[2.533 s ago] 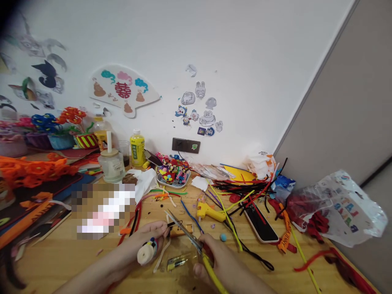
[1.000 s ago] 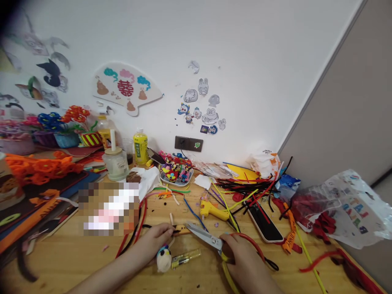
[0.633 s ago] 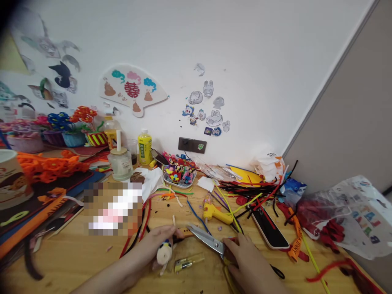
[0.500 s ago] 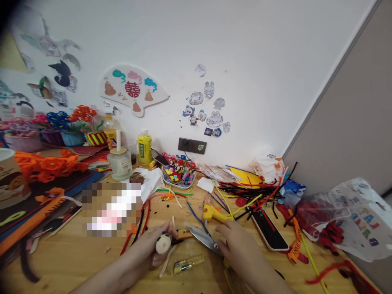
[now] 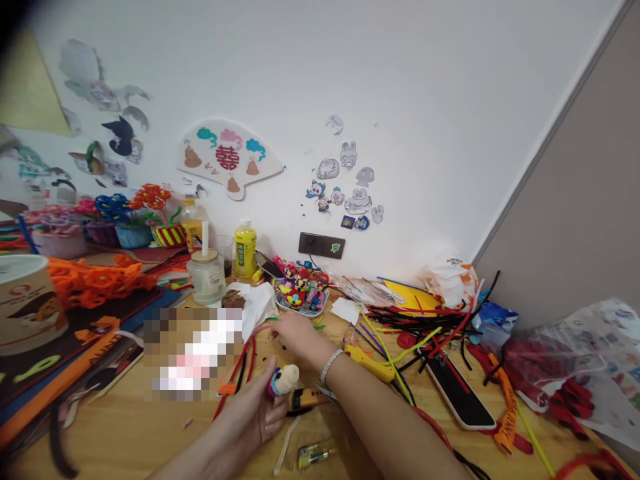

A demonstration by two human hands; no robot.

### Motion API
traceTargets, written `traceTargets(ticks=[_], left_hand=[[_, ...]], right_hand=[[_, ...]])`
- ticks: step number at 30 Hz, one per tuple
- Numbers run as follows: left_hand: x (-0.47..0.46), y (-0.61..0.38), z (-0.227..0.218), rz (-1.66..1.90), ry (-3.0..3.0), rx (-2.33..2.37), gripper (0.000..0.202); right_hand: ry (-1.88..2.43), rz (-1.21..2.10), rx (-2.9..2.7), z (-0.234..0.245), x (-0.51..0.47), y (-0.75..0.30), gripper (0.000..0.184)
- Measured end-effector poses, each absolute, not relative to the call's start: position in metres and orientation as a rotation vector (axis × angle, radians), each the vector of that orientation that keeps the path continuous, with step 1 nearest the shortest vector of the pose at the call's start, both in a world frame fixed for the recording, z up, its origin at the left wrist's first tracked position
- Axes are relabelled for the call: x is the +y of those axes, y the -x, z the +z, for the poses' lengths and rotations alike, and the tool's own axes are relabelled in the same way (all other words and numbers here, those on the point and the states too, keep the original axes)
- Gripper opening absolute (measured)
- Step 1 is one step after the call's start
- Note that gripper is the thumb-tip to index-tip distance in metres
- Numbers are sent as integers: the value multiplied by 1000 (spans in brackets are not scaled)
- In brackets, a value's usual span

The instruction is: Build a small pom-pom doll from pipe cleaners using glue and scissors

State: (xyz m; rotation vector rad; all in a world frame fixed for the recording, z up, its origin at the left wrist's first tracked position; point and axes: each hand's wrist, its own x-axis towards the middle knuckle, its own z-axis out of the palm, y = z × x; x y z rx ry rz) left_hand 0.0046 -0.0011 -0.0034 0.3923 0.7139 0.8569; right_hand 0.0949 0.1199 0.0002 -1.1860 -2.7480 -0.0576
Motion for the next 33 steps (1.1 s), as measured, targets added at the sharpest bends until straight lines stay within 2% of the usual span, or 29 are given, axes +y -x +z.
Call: traceTargets(ticks=[7,13,23,28,33], left_hand=[[-3,-4,-3,809,-449,653,48],[-2,-4,-4,886,-519,765,52],[-6,-3,7,1014,-509,675,30],[-6,-2,3,931,-593,618,28],[-5,-6,-6,879,-705,650,30]], right_hand=[[1210,-32,-2744,-13,129,-95,22],[1199,99,-2585,-6,123,-93,11],[1218,441,-1966,42,63,-150,9],[1186,801,-1503,26,15,-177,21],[1180,964,-1248,3,-14,-180,29]])
